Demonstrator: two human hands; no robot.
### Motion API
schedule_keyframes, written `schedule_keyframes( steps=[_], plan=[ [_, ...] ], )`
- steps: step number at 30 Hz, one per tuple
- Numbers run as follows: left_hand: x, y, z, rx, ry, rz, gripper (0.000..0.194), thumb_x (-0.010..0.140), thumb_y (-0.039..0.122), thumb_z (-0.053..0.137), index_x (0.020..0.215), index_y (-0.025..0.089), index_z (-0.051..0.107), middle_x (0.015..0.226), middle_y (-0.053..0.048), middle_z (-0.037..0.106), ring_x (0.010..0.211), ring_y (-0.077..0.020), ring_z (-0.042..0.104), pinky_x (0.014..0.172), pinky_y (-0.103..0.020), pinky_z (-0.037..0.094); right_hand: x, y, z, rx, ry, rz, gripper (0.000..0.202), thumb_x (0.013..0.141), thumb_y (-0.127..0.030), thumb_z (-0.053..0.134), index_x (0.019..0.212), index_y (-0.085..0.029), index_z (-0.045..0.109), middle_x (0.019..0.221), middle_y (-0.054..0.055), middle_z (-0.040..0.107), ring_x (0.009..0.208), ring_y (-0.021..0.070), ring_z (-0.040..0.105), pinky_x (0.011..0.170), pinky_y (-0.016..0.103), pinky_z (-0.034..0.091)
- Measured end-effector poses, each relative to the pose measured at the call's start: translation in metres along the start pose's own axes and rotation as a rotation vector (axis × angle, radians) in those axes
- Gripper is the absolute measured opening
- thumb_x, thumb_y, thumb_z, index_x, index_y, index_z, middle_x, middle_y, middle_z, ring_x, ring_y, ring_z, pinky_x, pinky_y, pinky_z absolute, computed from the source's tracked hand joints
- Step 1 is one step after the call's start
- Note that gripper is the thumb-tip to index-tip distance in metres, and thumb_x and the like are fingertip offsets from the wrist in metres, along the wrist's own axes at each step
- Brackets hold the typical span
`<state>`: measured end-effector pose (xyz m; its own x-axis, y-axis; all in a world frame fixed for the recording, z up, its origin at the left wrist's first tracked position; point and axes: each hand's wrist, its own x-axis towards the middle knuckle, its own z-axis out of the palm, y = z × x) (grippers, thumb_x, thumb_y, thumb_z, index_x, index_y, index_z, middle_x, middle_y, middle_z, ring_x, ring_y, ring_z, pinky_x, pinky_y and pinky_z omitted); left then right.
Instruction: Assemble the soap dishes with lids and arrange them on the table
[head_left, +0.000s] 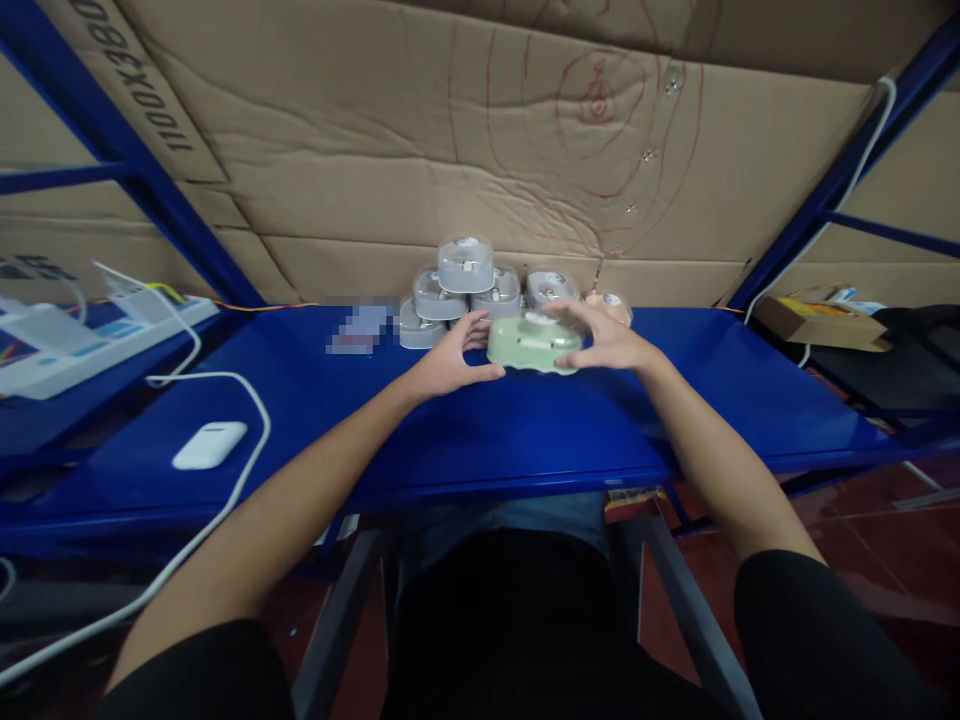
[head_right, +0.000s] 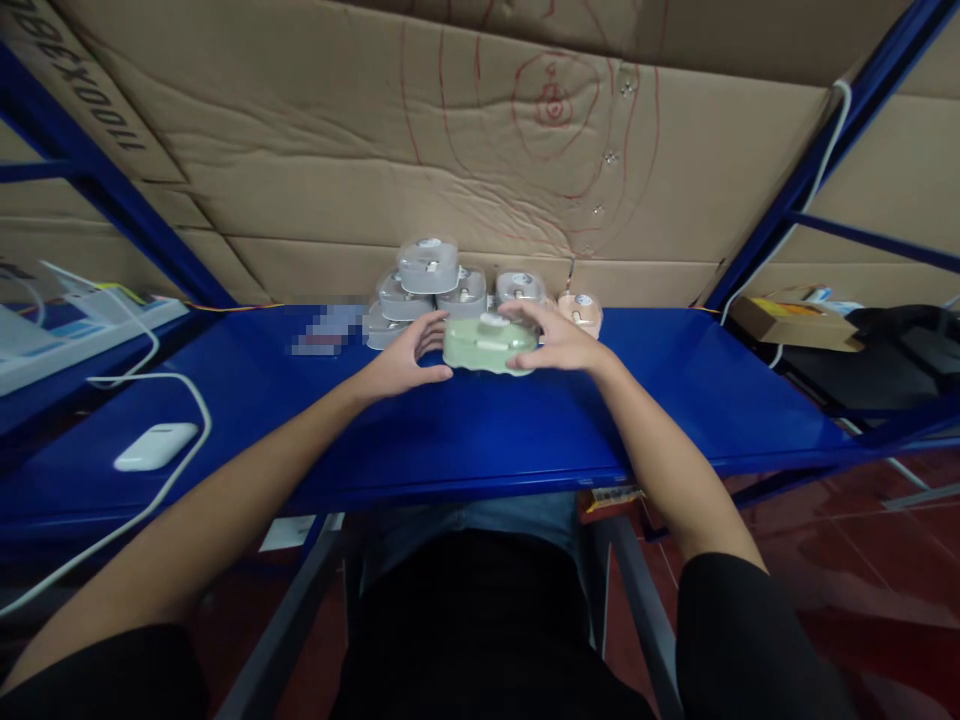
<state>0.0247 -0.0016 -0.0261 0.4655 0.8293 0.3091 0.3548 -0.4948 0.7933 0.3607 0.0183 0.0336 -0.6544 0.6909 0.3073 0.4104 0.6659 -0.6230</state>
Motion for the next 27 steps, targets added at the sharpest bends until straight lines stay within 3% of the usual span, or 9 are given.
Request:
schedule_keyframes(
  steps=[4, 10, 15, 18, 21, 27],
  plan=[
    [-0.003, -0.001, -0.002, 0.011, -0.103, -0.011, 0.124, 0.075, 0.058, 0.102, 0.178, 0.023, 0.043, 0.174, -0.026, 0.062, 0.164, -0.0456, 0.06, 0.139, -0.067, 0.046, -0.003, 0.007, 0.022, 0.022, -0.193, -0.033, 0.104, 0.075, -0.057, 0.098, 0.168, -0.029, 0.062, 0.173, 0.013, 0.067, 0.162, 0.0421, 0.061, 0.14, 0.059, 0.045],
    [-0.006, 0.002, 0.004, 0.13, -0.163, -0.016, 0.12, 0.07, 0.062, 0.104, 0.172, 0.025, 0.051, 0.166, -0.024, 0.07, 0.154, -0.0475, 0.069, 0.134, -0.071, 0.049, 0.001, 0.009, 0.035, 0.0, -0.272, -0.025, 0.116, 0.073, -0.059, 0.1, 0.176, -0.028, 0.055, 0.178, 0.014, 0.062, 0.161, 0.0441, 0.061, 0.14, 0.061, 0.047],
    [-0.005, 0.007, -0.002, 0.188, -0.172, -0.021, 0.129, 0.07, 0.063, 0.103, 0.178, 0.024, 0.043, 0.168, -0.024, 0.067, 0.155, -0.0477, 0.067, 0.133, -0.067, 0.051, -0.008, 0.003, 0.006, 0.057, -0.25, 0.024, 0.115, 0.074, -0.058, 0.103, 0.177, -0.034, 0.056, 0.178, 0.011, 0.063, 0.156, 0.0407, 0.065, 0.135, 0.062, 0.054],
    [-0.006, 0.009, -0.016, 0.284, -0.184, -0.045, 0.131, 0.072, 0.063, 0.1, 0.18, 0.019, 0.041, 0.168, -0.026, 0.066, 0.156, -0.0487, 0.066, 0.133, -0.066, 0.05, -0.02, -0.001, -0.022, 0.052, -0.259, 0.146, 0.116, 0.072, -0.056, 0.104, 0.176, -0.035, 0.058, 0.177, 0.009, 0.064, 0.151, 0.0389, 0.069, 0.128, 0.058, 0.06],
    [-0.007, 0.006, -0.031, 0.356, -0.218, -0.046, 0.119, 0.073, 0.058, 0.099, 0.175, 0.022, 0.049, 0.171, -0.022, 0.066, 0.157, -0.0493, 0.065, 0.133, -0.064, 0.051, -0.029, 0.001, -0.041, 0.002, -0.303, 0.284, 0.117, 0.068, -0.056, 0.103, 0.175, -0.035, 0.061, 0.18, 0.009, 0.062, 0.144, 0.0384, 0.073, 0.122, 0.055, 0.064],
    [-0.008, 0.006, -0.042, 0.397, -0.244, -0.058, 0.104, 0.07, 0.052, 0.097, 0.163, 0.026, 0.06, 0.16, -0.016, 0.074, 0.149, -0.0481, 0.071, 0.128, -0.064, 0.056, -0.03, 0.022, -0.04, -0.117, -0.326, 0.436, 0.118, 0.061, -0.047, 0.105, 0.171, -0.031, 0.065, 0.173, 0.012, 0.068, 0.143, 0.0424, 0.076, 0.12, 0.057, 0.066]
  ],
)
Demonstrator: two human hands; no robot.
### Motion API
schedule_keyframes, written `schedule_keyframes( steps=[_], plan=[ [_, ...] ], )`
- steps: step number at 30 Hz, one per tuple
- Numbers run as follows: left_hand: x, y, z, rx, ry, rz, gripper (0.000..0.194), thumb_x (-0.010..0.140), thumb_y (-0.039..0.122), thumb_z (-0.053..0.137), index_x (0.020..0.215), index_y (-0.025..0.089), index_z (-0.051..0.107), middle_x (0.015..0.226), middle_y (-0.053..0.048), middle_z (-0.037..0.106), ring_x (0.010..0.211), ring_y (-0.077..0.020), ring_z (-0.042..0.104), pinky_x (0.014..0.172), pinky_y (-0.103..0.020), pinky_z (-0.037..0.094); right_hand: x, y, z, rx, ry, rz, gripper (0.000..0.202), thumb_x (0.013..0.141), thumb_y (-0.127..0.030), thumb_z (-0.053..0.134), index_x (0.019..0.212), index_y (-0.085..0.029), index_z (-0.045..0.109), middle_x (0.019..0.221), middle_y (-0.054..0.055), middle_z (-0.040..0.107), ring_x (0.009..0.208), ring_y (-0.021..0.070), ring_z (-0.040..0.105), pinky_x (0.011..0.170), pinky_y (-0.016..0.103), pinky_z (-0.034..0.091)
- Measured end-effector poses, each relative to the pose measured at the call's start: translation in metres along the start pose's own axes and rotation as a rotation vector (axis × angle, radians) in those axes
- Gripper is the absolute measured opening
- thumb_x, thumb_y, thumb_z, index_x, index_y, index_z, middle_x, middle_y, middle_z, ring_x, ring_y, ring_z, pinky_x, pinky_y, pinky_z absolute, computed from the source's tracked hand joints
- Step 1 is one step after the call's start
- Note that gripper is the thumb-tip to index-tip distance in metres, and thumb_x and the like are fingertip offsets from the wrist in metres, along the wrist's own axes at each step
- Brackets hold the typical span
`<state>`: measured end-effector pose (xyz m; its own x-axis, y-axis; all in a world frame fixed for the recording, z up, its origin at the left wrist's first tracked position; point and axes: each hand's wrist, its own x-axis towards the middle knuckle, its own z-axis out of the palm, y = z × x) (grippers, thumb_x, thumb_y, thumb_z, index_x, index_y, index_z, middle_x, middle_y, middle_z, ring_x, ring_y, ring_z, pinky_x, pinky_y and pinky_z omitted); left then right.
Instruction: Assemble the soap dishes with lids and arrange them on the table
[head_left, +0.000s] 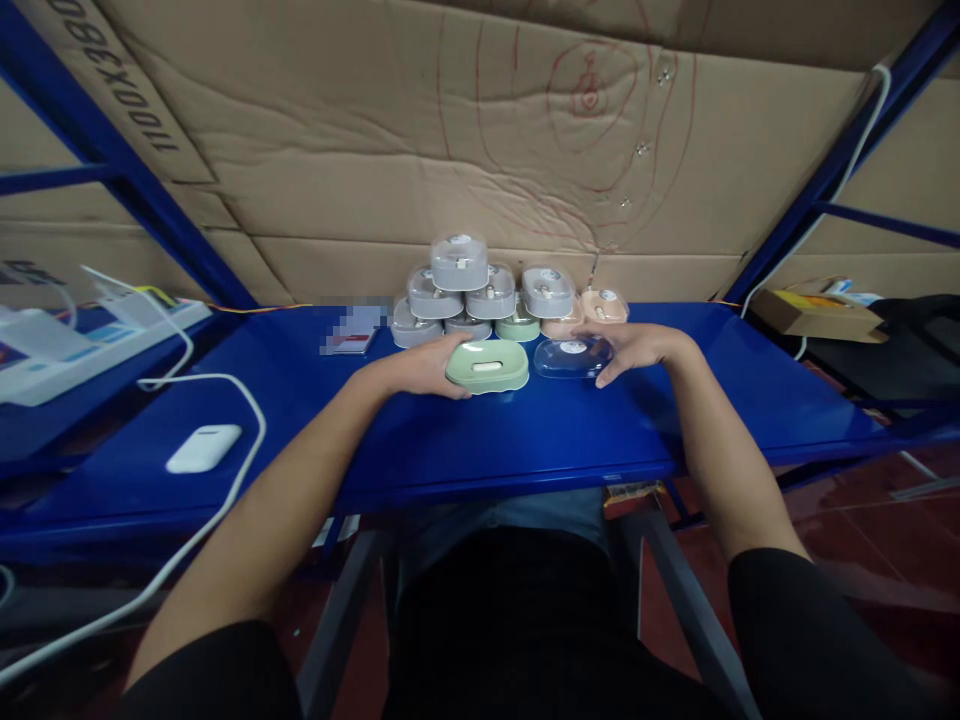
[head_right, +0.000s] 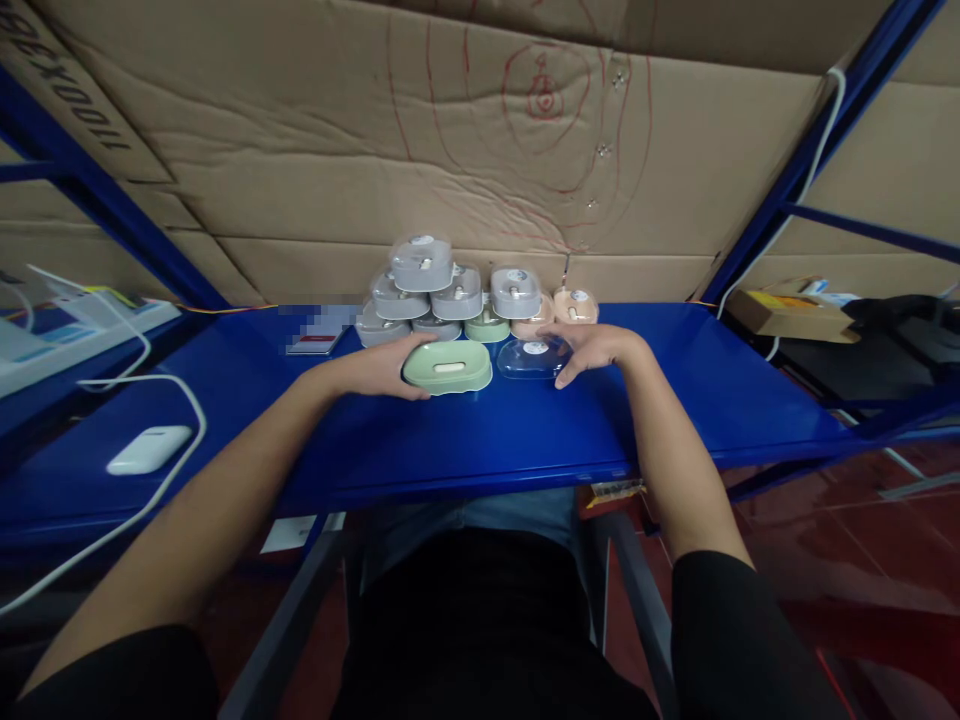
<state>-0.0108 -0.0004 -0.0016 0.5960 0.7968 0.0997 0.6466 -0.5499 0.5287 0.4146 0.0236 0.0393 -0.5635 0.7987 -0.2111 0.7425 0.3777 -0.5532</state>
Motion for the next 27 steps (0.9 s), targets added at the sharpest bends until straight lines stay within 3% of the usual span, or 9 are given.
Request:
schedule_keyframes(
  steps=[7, 12, 14, 16, 19, 27],
  plan=[
    [-0.001, 0.007, 0.001, 0.006, -0.011, -0.004, 0.112, 0.065, 0.053, 0.099, 0.166, 0.024, 0.058, 0.164, -0.018, 0.071, 0.153, -0.0515, 0.068, 0.13, -0.065, 0.054, 0.014, 0.003, 0.016, -0.211, 0.121, 0.021, 0.123, 0.057, -0.048, 0.113, 0.169, -0.028, 0.067, 0.175, 0.016, 0.067, 0.16, 0.0526, 0.062, 0.137, 0.069, 0.051],
    [0.0, 0.017, 0.01, 0.023, -0.031, 0.019, 0.12, 0.068, 0.055, 0.098, 0.174, 0.022, 0.051, 0.175, -0.021, 0.063, 0.159, -0.0524, 0.062, 0.134, -0.066, 0.05, 0.025, -0.026, 0.044, -0.172, 0.341, -0.327, 0.109, 0.079, -0.079, 0.1, 0.17, -0.03, 0.065, 0.172, 0.015, 0.068, 0.16, 0.0503, 0.061, 0.138, 0.072, 0.047],
    [0.001, 0.022, 0.016, 0.011, -0.035, 0.042, 0.119, 0.069, 0.053, 0.098, 0.174, 0.022, 0.051, 0.174, -0.022, 0.064, 0.159, -0.0519, 0.063, 0.133, -0.065, 0.051, 0.032, -0.042, 0.064, -0.174, 0.343, -0.408, 0.118, 0.078, -0.085, 0.098, 0.175, -0.029, 0.059, 0.175, 0.018, 0.064, 0.161, 0.0513, 0.059, 0.137, 0.072, 0.047],
    [0.002, 0.025, 0.022, -0.004, -0.03, 0.079, 0.115, 0.071, 0.05, 0.097, 0.173, 0.024, 0.052, 0.171, -0.02, 0.066, 0.158, -0.0503, 0.064, 0.132, -0.063, 0.052, 0.04, -0.054, 0.082, -0.21, 0.285, -0.398, 0.125, 0.076, -0.087, 0.098, 0.177, -0.026, 0.057, 0.173, 0.021, 0.065, 0.158, 0.054, 0.06, 0.133, 0.073, 0.05],
    [0.004, 0.024, 0.028, -0.013, -0.021, 0.097, 0.114, 0.071, 0.05, 0.096, 0.173, 0.026, 0.052, 0.166, -0.019, 0.069, 0.156, -0.0507, 0.064, 0.129, -0.065, 0.054, 0.047, -0.061, 0.099, -0.242, 0.249, -0.386, 0.12, 0.082, -0.087, 0.093, 0.176, -0.024, 0.056, 0.165, 0.023, 0.069, 0.15, 0.0544, 0.066, 0.126, 0.073, 0.055],
    [0.004, 0.019, 0.021, -0.047, -0.014, 0.046, 0.122, 0.073, 0.05, 0.095, 0.177, 0.019, 0.04, 0.166, -0.022, 0.067, 0.151, -0.0501, 0.068, 0.126, -0.063, 0.057, 0.046, -0.057, 0.099, -0.242, 0.398, -0.455, 0.101, 0.096, -0.082, 0.082, 0.168, -0.015, 0.061, 0.157, 0.027, 0.073, 0.142, 0.0499, 0.072, 0.119, 0.068, 0.061]
  ],
)
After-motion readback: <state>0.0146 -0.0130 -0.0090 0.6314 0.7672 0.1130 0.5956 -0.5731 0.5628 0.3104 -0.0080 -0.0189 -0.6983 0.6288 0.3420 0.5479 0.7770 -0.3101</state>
